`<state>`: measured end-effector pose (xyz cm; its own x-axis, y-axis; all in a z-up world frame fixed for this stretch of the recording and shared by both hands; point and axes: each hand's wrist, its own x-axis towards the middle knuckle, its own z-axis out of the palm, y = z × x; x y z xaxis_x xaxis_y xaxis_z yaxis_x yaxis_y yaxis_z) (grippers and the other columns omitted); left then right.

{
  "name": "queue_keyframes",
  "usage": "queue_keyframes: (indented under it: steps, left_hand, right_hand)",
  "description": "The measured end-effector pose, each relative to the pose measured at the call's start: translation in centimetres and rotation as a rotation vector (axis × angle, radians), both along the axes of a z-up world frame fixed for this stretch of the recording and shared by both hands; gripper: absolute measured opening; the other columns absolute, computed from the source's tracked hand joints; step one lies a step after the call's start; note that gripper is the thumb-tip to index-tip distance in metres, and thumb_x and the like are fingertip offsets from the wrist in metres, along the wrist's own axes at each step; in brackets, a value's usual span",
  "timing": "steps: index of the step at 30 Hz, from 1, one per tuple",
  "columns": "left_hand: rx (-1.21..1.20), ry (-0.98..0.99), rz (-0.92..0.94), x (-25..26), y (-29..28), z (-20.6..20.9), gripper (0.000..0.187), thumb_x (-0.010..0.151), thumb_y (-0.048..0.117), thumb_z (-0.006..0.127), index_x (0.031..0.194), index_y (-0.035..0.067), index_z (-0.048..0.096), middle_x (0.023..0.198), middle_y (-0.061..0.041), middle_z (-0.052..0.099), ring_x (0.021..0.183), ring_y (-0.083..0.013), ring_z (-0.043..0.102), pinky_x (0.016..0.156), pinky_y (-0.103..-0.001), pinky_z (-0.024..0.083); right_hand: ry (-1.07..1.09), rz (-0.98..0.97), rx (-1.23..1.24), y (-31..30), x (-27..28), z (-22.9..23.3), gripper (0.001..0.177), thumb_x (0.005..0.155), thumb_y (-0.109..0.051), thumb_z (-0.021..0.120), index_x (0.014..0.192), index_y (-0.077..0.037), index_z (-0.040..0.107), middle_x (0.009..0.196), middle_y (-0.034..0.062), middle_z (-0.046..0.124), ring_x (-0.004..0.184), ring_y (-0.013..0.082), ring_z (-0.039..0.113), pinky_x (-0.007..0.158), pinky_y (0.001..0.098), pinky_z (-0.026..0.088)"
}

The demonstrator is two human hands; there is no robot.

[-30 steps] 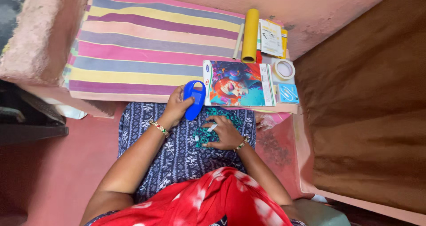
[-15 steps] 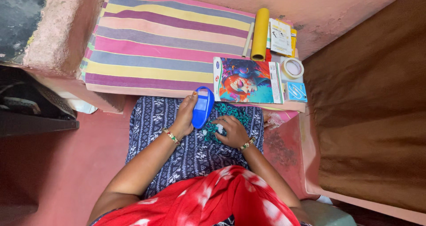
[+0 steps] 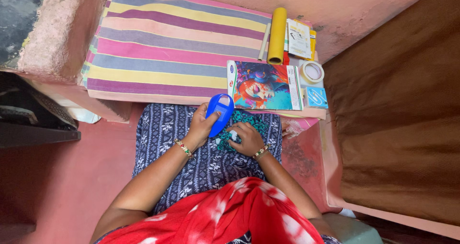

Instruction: The person sits on the floor and wipes a small table with a cloth, moving stationery items like books, tape, and a stapler aside to reach the surface. The person wipes the table surface and the items individually, then returns them to the table.

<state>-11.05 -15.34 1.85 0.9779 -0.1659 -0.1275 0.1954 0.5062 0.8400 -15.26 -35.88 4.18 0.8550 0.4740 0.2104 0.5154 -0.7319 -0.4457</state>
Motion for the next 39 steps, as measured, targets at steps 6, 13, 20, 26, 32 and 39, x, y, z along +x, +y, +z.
queue_keyframes:
  steps: [6, 13, 20, 26, 32, 39]
  left_hand:
    - [-0.046, 0.086, 0.012, 0.2, 0.2, -0.4, 0.023, 0.097, 0.020, 0.071, 0.109, 0.001, 0.062, 0.093, -0.006, 0.072, 0.078, -0.0087, 0.067, 0.069, -0.024, 0.056]
    - [-0.256, 0.115, 0.033, 0.3, 1.2, -0.6, 0.024, 0.098, 0.016, 0.071, 0.113, 0.002, 0.060, 0.099, -0.010, 0.071, 0.083, -0.0150, 0.069, 0.074, -0.031, 0.058]
    - [-0.346, 0.183, -0.031, -0.5, 2.3, 4.5, 0.045, 0.082, 0.008, 0.061, 0.126, 0.011, 0.050, 0.109, -0.015, 0.068, 0.101, -0.0250, 0.074, 0.082, -0.046, 0.065]
    - [-0.372, 0.228, -0.033, -0.3, 1.5, 3.5, 0.062, 0.096, 0.064, 0.043, 0.131, 0.014, 0.055, 0.102, -0.012, 0.069, 0.087, -0.0235, 0.071, 0.072, -0.040, 0.062]
    - [-0.531, 0.230, -0.094, -2.5, 0.2, 2.2, 0.054, 0.105, 0.058, 0.046, 0.125, 0.011, 0.061, 0.104, -0.006, 0.069, 0.091, -0.0164, 0.069, 0.082, -0.033, 0.058]
    - [-0.517, 0.138, -0.044, -3.1, 0.5, 3.8, 0.048, 0.107, 0.054, 0.045, 0.124, 0.013, 0.063, 0.105, -0.003, 0.069, 0.093, -0.0140, 0.067, 0.085, -0.034, 0.055]
  right_hand:
    - [-0.112, -0.018, -0.028, 0.4, -0.3, 1.4, 0.050, 0.072, -0.032, 0.082, 0.119, -0.019, 0.067, 0.111, 0.0040, 0.068, 0.104, 0.0264, 0.064, 0.093, 0.0512, 0.046]
    - [0.144, -0.059, -0.207, 0.2, -0.5, 2.0, 0.058, 0.074, -0.023, 0.081, 0.130, -0.025, 0.065, 0.124, 0.0041, 0.064, 0.113, 0.0292, 0.060, 0.090, 0.0462, 0.048]
    - [0.208, 0.019, 0.245, -1.9, 1.0, 3.1, 0.067, 0.072, 0.000, 0.073, 0.136, -0.014, 0.063, 0.132, 0.0113, 0.065, 0.124, 0.0310, 0.063, 0.107, 0.0398, 0.050]
    - [-0.069, -0.134, 0.409, -0.7, 1.8, 6.4, 0.056, 0.072, 0.005, 0.067, 0.128, -0.002, 0.065, 0.128, 0.0191, 0.063, 0.122, 0.0346, 0.062, 0.105, 0.0421, 0.049]
    - [-0.229, -0.003, 0.212, 5.9, -2.0, 7.1, 0.054, 0.061, 0.004, 0.069, 0.116, -0.001, 0.068, 0.117, 0.0202, 0.063, 0.112, 0.0398, 0.062, 0.098, 0.0444, 0.052]
    - [-0.229, 0.002, 0.229, 6.2, -2.5, 8.5, 0.052, 0.062, 0.001, 0.072, 0.114, 0.000, 0.068, 0.116, 0.0205, 0.065, 0.106, 0.0395, 0.063, 0.093, 0.0451, 0.053]
